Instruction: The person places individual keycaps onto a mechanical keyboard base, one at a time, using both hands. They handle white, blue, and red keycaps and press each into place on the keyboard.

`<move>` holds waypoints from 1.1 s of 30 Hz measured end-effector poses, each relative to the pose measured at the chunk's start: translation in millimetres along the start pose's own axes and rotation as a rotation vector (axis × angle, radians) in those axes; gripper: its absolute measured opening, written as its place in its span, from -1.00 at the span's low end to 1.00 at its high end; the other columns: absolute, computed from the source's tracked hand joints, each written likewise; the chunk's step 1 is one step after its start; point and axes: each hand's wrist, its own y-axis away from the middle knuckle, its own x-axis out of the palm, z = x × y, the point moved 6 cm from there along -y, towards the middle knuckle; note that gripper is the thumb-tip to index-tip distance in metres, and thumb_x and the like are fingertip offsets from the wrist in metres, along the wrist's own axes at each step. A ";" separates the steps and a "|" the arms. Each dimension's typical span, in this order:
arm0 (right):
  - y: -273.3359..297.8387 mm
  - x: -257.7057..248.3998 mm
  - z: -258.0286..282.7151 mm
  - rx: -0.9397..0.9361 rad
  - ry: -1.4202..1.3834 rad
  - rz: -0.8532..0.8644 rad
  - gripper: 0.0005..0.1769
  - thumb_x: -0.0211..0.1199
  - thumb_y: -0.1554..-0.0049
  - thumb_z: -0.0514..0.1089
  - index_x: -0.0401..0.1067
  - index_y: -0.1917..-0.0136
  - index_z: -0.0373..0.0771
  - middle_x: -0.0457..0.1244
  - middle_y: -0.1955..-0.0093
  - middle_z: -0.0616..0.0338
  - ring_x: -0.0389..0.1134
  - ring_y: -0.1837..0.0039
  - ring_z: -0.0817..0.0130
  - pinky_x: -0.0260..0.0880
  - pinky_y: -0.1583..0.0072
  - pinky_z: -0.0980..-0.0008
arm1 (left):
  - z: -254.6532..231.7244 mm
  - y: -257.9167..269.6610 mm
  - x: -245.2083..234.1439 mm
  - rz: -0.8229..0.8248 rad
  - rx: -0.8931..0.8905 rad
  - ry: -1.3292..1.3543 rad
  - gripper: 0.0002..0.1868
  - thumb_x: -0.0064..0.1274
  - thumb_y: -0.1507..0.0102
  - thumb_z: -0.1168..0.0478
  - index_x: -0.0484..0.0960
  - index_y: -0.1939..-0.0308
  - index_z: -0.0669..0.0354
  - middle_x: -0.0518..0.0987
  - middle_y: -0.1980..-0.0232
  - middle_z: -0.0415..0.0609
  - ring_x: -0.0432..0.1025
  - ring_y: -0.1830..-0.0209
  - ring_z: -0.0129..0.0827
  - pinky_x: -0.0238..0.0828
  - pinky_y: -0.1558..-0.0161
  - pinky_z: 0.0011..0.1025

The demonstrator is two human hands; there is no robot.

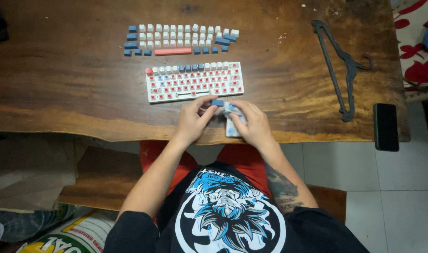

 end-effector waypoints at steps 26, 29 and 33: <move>-103.5 14.5 -13.1 -0.110 -0.280 -0.108 -0.80 0.43 -0.12 -0.27 0.55 -0.03 -0.30 0.44 -0.02 0.07 0.50 -0.05 0.31 0.50 -0.11 0.38 | 2.1 -70.9 -11.6 -0.087 0.152 0.244 -0.70 0.03 -0.41 0.30 0.58 -0.20 0.36 0.68 0.02 0.00 0.55 0.05 -0.51 0.52 0.07 -0.51; -105.4 11.8 -26.7 -0.065 -0.275 -0.170 -0.82 0.42 -0.12 -0.29 0.55 -0.01 -0.35 0.45 0.02 0.07 0.49 -0.02 0.33 0.49 -0.09 0.38 | 13.3 -89.4 0.3 -0.057 0.061 0.307 -0.70 0.04 -0.41 0.30 0.61 -0.20 0.34 0.68 0.08 -0.01 0.50 0.15 -0.55 0.47 0.17 -0.54; -100.9 12.5 -33.4 -0.136 -0.256 -0.189 -0.81 0.42 -0.08 -0.33 0.55 0.00 -0.36 0.43 -0.02 0.03 0.48 -0.07 0.30 0.48 -0.14 0.36 | 20.6 -86.9 8.7 -0.036 0.147 0.308 -0.70 0.02 -0.42 0.29 0.58 -0.21 0.30 0.69 0.00 -0.06 0.55 0.08 -0.58 0.55 0.06 -0.57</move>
